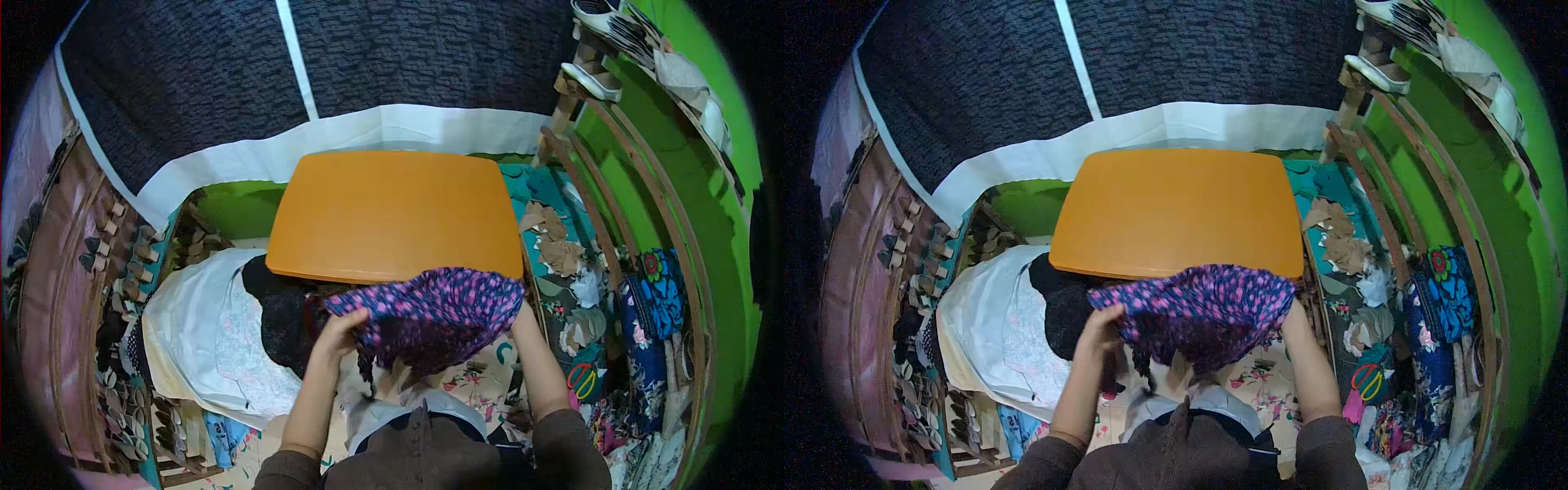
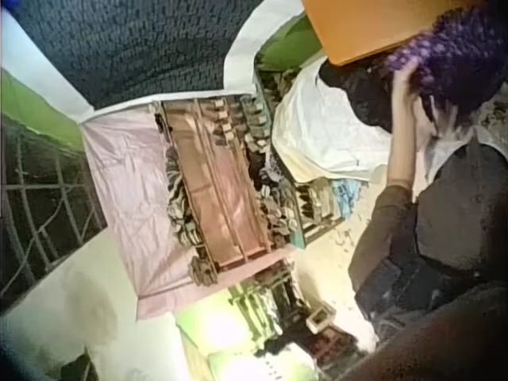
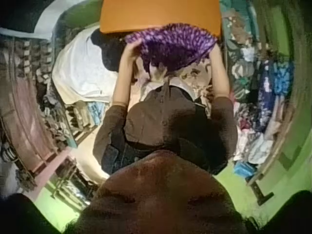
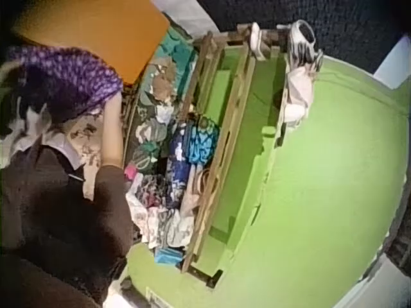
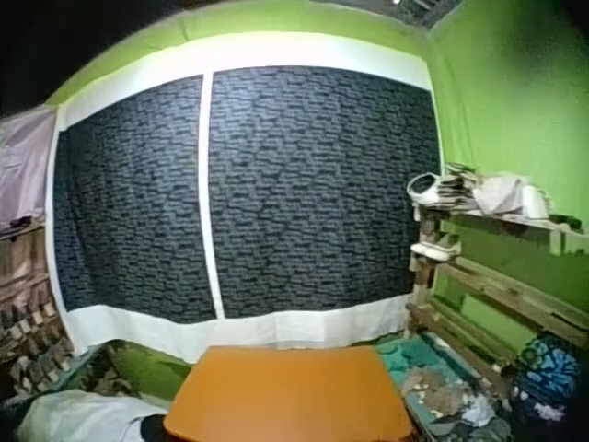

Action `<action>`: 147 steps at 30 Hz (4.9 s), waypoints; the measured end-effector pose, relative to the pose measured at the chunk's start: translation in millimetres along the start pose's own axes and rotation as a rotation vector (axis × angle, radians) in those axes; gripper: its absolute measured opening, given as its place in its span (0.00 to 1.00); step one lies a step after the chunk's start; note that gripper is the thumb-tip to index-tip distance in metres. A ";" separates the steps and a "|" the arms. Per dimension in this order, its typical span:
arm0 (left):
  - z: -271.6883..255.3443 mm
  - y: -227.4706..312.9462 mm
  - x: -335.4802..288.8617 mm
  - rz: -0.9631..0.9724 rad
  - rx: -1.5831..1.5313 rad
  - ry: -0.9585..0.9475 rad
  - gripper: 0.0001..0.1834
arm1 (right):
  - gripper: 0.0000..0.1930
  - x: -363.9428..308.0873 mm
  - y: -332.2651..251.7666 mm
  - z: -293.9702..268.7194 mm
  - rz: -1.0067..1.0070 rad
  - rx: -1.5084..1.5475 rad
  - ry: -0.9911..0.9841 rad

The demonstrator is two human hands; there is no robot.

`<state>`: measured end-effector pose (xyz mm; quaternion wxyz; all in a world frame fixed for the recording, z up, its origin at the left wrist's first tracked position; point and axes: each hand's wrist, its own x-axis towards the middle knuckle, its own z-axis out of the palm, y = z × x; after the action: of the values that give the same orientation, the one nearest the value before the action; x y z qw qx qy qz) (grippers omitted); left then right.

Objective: Folding various pieces of fabric and placing them onto a shelf.

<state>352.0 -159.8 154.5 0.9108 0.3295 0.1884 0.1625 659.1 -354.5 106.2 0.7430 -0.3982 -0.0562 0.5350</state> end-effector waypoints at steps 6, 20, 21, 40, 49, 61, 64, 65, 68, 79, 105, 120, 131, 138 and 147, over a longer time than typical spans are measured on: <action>34.1 52.6 70.0 0.049 0.144 0.111 0.24 | 0.19 -2.5 -95.0 -45.4 -0.082 -0.025 0.036; -46.6 170.3 202.2 -0.043 0.568 0.303 0.15 | 0.25 154.9 -146.7 12.0 0.083 -0.956 0.438; -46.9 166.9 214.8 -0.047 0.514 0.241 0.16 | 0.26 165.4 -120.0 18.2 0.258 -1.109 0.409; -95.5 179.9 298.7 -0.211 0.230 0.362 0.15 | 0.13 236.1 -60.2 -74.0 -0.096 -0.543 0.193; -92.2 140.1 198.5 -0.119 0.145 0.380 0.22 | 0.15 164.1 -91.9 -16.8 0.157 -1.325 0.090; -59.5 34.4 29.3 -0.113 0.170 0.404 0.20 | 0.10 23.5 -48.4 -15.8 -0.107 -1.112 0.149; -71.4 25.3 -4.6 -0.007 0.147 0.355 0.19 | 0.10 2.2 -51.8 -26.6 -0.044 -1.285 0.043; -69.5 24.8 -14.6 0.049 0.137 0.329 0.19 | 0.10 -5.5 -53.9 -26.2 -0.049 -1.277 0.081; -75.0 24.8 -34.1 0.216 -0.065 0.381 0.15 | 0.13 -24.8 -77.6 -53.8 -0.430 -0.531 0.306; -109.9 93.4 -65.0 -0.107 1.064 0.662 0.17 | 0.15 -53.6 -93.1 -83.0 -0.413 -0.592 0.804; -103.1 176.2 149.4 0.630 0.267 0.378 0.33 | 0.39 127.4 -137.2 18.5 -0.510 -0.235 0.360; -140.7 191.9 339.0 0.309 0.426 0.625 0.31 | 0.36 329.6 -211.1 -46.9 0.081 -0.412 0.233; -148.6 137.0 403.8 0.217 1.530 1.408 0.31 | 0.31 383.6 -154.1 -96.8 -0.615 -1.614 0.790; -32.1 -14.3 369.5 0.243 2.132 0.286 0.29 | 0.27 280.9 -16.9 3.9 -0.395 -1.974 0.197; -51.9 -51.5 376.5 0.153 2.142 0.356 0.31 | 0.24 315.1 -45.1 -31.5 -0.516 -2.052 -0.078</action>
<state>667.3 -11.2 -5.4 0.0980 0.9349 0.3406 0.0155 841.8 -111.7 6.3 0.1396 -0.7936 -0.5881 0.0697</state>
